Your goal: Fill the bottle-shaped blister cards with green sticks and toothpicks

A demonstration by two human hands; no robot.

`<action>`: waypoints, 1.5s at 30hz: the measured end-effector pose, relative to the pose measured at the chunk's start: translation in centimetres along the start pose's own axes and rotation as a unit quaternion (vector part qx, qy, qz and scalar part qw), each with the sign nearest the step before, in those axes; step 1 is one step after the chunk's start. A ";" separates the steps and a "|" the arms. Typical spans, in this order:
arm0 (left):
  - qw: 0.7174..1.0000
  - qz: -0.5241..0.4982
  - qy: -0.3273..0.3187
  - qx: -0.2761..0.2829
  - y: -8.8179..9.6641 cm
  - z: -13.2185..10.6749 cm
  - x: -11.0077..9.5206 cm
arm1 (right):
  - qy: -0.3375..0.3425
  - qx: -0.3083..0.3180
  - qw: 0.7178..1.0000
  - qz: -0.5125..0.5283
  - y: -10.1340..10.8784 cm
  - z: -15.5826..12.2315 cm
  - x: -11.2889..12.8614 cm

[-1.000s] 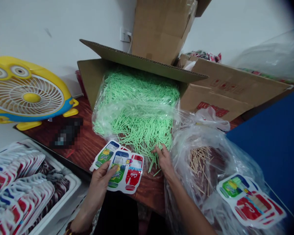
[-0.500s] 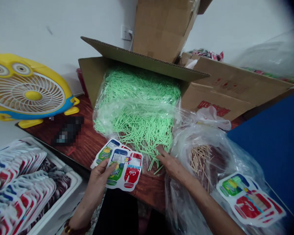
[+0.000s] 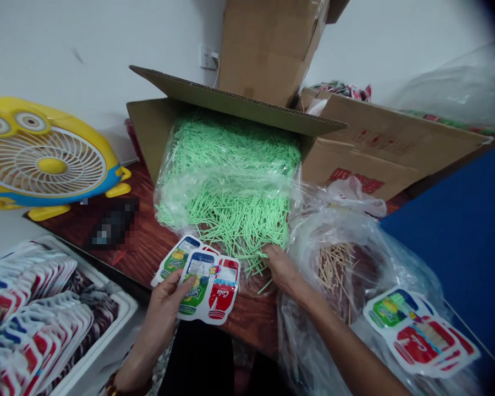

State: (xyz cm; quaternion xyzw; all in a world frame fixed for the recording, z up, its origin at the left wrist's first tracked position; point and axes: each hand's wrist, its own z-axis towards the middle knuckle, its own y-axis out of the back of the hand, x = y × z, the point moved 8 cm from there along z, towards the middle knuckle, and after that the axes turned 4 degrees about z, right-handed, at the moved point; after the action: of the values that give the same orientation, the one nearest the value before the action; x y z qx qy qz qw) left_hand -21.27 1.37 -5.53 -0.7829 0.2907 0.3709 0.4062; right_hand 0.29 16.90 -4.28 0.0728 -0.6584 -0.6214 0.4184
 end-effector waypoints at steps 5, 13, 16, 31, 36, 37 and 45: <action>1.000 -0.007 0.012 -0.011 0.0 -0.1 0.1 | 0.000 0.026 0.999 0.036 -0.2 -0.7 -0.5; 1.000 0.004 0.010 0.001 0.0 -0.2 0.3 | -0.025 0.025 0.999 -0.008 -1.1 -1.1 -0.1; 1.000 -0.002 0.014 0.015 -0.4 -0.5 0.5 | -0.071 -0.054 0.991 0.104 -0.1 -0.5 -0.8; 0.998 0.008 0.023 0.053 -1.6 -1.3 1.9 | -0.203 -0.155 0.824 0.506 -2.0 -4.0 0.3; 0.998 0.029 0.018 0.061 -1.9 -1.6 1.5 | -0.188 -0.162 0.840 0.483 -2.0 -4.0 0.4; 0.997 0.037 0.019 0.062 -2.0 -1.6 1.4 | -0.186 -0.156 0.839 0.487 -2.3 -3.9 0.3; 0.977 0.152 0.065 0.133 -2.8 -2.8 2.7 | -0.211 -0.179 0.695 0.664 -1.8 -3.8 -1.1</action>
State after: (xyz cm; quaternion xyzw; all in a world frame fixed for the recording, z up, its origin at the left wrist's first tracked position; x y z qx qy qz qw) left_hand -16.70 0.03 -5.42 -0.6909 0.4789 0.3348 0.4256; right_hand 2.65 14.29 -6.78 -0.5925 -0.4831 -0.2871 0.5772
